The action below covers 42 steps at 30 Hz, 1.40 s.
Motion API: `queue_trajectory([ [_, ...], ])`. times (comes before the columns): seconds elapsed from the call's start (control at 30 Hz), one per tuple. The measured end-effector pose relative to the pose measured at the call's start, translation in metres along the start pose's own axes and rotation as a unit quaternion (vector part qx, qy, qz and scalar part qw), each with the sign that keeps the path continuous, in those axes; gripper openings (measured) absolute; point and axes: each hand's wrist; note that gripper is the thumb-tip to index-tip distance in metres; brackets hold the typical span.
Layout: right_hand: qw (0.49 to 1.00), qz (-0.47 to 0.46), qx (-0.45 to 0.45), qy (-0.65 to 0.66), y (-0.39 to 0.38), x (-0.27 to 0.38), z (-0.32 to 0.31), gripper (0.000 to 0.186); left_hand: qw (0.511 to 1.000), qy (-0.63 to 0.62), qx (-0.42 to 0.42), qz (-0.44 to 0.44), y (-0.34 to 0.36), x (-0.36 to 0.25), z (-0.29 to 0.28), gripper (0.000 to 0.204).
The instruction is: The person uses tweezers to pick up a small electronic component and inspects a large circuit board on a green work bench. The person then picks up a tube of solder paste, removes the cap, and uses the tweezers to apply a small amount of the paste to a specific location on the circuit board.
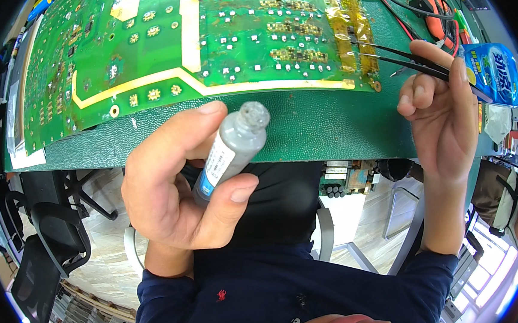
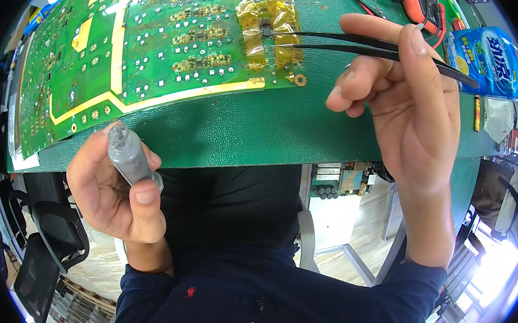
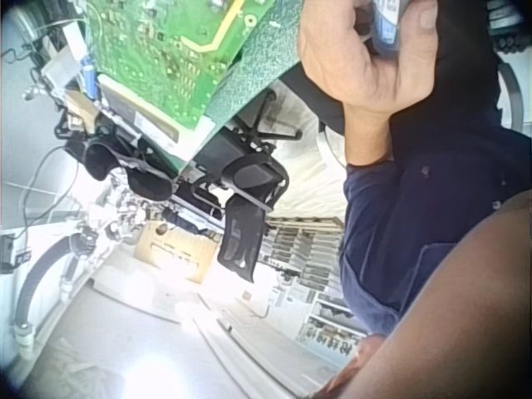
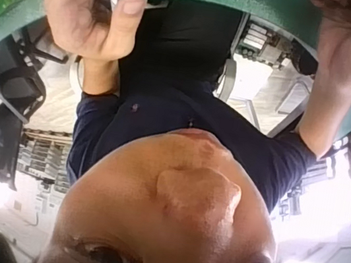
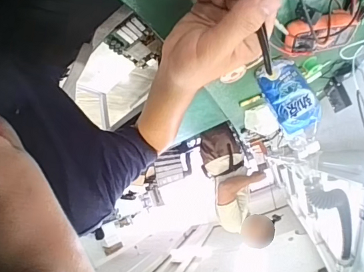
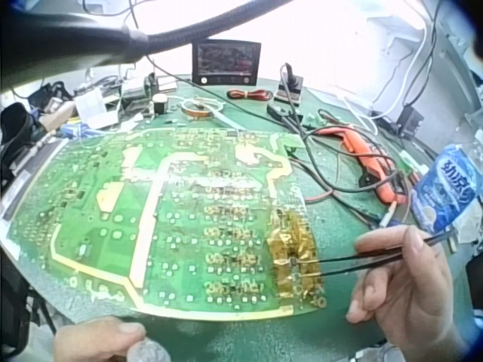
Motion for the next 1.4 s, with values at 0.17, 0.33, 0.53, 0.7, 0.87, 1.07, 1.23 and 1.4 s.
queue_trajectory([
  [0.17,0.992,-0.088,0.019,-0.086,-0.001,0.003,0.000,0.047,1.000,0.002,-0.001,-0.001,0.000,0.000,-0.001,0.061],
  [0.33,0.961,-0.168,0.057,-0.211,-0.007,0.008,-0.011,0.043,1.000,0.007,0.021,0.018,0.000,0.003,-0.004,0.060],
  [0.53,0.832,-0.303,0.065,-0.460,-0.011,0.018,-0.002,0.031,0.997,0.000,0.045,0.061,0.001,0.008,-0.009,0.060],
  [0.7,0.773,-0.361,0.092,-0.513,-0.010,0.009,0.002,0.026,0.993,-0.014,0.074,0.091,0.004,0.014,-0.012,0.062],
  [0.87,0.775,-0.353,0.101,-0.514,-0.010,0.004,0.004,0.026,0.992,-0.022,0.079,0.095,0.003,0.014,-0.013,0.063],
  [1.07,0.766,-0.356,0.107,-0.525,-0.009,0.004,0.003,0.024,0.993,-0.016,0.077,0.085,0.002,0.013,-0.013,0.062],
  [1.23,0.771,-0.356,0.110,-0.517,-0.009,0.004,0.004,0.024,0.993,-0.018,0.076,0.085,0.002,0.013,-0.012,0.062],
  [1.4,0.771,-0.363,0.109,-0.512,-0.009,0.003,0.004,0.025,0.994,-0.020,0.073,0.085,0.002,0.013,-0.011,0.062],
])
Point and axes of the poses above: each hand's wrist, its own y-axis towards the middle knuckle, its own z-axis out of the palm, x = y × z, and after that the axes turned 2 degrees about x, right-handed
